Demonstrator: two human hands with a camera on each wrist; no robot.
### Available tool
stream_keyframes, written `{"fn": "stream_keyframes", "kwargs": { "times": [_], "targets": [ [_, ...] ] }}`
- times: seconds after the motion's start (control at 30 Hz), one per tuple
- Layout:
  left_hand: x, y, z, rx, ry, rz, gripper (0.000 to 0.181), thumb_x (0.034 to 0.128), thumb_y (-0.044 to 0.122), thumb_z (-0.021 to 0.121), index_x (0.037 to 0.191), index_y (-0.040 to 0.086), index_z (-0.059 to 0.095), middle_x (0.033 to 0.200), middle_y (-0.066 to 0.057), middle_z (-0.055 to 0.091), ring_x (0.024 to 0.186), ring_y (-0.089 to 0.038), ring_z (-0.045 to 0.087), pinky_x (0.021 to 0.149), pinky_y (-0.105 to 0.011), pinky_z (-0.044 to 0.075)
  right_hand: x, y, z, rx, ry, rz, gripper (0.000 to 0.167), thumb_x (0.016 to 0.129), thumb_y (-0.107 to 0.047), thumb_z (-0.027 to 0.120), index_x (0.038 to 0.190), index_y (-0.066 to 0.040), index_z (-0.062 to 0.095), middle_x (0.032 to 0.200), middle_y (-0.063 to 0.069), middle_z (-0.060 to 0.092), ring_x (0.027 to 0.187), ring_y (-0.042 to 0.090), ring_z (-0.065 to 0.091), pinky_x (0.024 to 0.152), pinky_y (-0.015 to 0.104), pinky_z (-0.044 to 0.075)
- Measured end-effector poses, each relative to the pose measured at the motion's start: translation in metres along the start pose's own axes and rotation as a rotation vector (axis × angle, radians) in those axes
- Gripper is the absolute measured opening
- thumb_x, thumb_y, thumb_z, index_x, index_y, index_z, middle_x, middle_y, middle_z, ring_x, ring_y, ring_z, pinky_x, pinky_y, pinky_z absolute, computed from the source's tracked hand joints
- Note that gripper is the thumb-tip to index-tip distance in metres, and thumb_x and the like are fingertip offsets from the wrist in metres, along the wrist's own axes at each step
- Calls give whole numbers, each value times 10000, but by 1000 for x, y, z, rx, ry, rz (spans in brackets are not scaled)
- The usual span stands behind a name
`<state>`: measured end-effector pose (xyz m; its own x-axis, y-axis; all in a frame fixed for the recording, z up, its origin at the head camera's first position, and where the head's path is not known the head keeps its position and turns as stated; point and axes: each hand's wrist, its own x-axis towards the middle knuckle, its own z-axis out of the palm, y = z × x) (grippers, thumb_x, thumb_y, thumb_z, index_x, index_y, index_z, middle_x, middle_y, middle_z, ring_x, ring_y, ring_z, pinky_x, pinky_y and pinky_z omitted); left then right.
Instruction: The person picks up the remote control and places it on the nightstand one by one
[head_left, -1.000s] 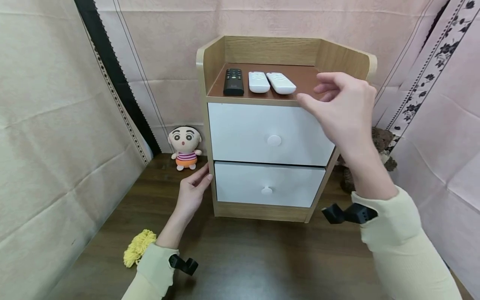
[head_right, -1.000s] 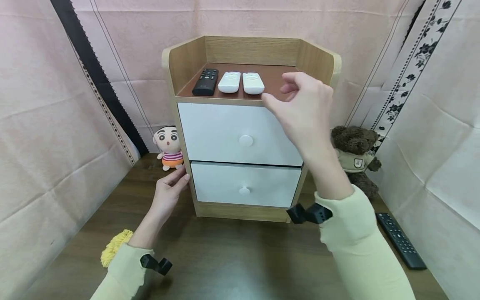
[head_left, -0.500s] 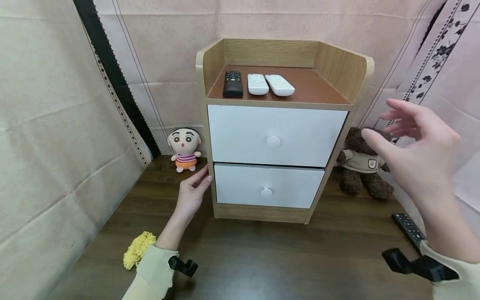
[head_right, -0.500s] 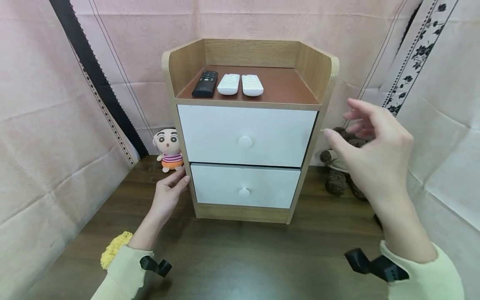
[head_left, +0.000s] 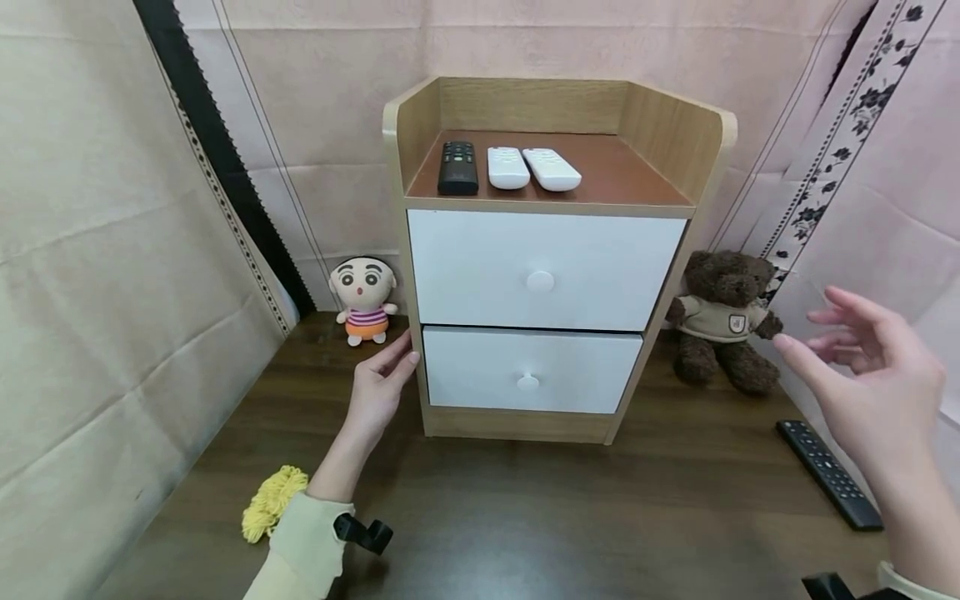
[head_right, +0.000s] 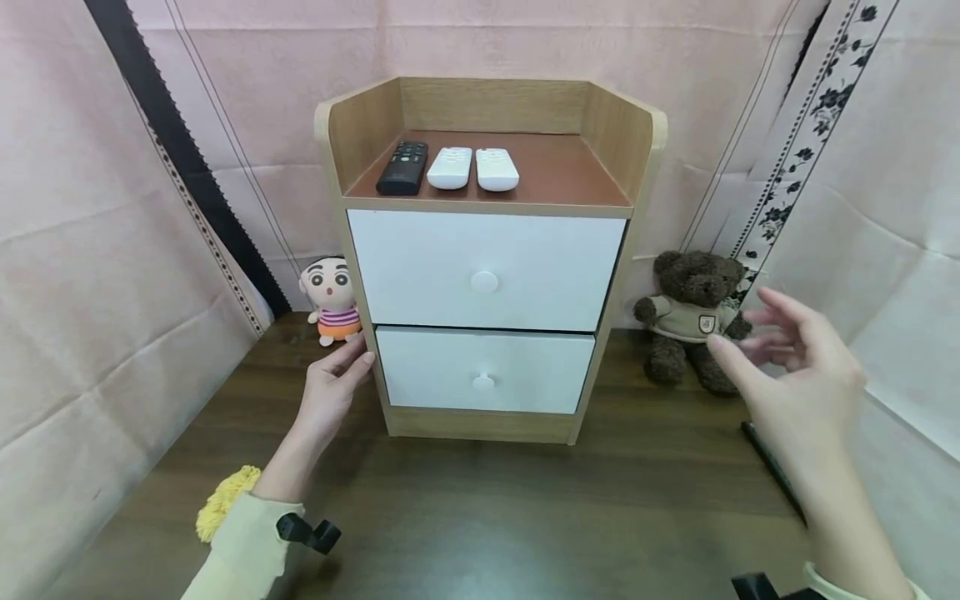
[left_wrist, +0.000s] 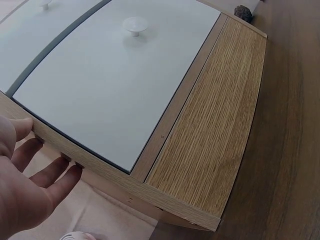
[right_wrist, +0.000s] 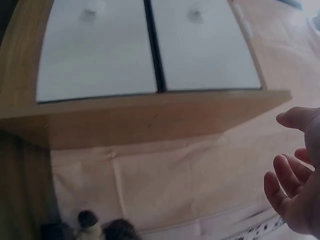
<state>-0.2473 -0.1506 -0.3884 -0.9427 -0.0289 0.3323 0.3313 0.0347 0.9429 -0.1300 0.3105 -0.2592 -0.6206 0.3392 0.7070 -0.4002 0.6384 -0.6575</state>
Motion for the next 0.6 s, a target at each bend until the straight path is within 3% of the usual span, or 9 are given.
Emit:
{"fn": "stream_keyframes", "kwargs": {
  "times": [0.2,0.47,0.6],
  "targets": [
    [-1,0,-1,-1,-8,-12,452,1034,72,617,1468,-14,525,1484,-151,541,1361,-244,496,1051,-252,451,-21,43,-19,11,18,222,667,810,120,775,1403,-139,613,1036,-167,664,802,-33,605,771,35,459],
    [-2,2,-1,-11,-14,-16,449,1041,75,607,1474,-6,523,1491,-130,542,1354,-216,505,1096,-358,428,-48,104,-44,-38,75,406,668,880,81,724,1454,-219,560,1046,-219,576,791,-66,538,699,13,402],
    [-2,2,0,-4,-14,-14,447,1043,75,602,1476,-6,520,1496,-132,536,1353,-221,506,1097,-364,426,-57,132,-54,-11,126,490,647,903,101,682,1433,-254,579,1030,-237,575,723,-101,542,623,26,418]
  ]
}}
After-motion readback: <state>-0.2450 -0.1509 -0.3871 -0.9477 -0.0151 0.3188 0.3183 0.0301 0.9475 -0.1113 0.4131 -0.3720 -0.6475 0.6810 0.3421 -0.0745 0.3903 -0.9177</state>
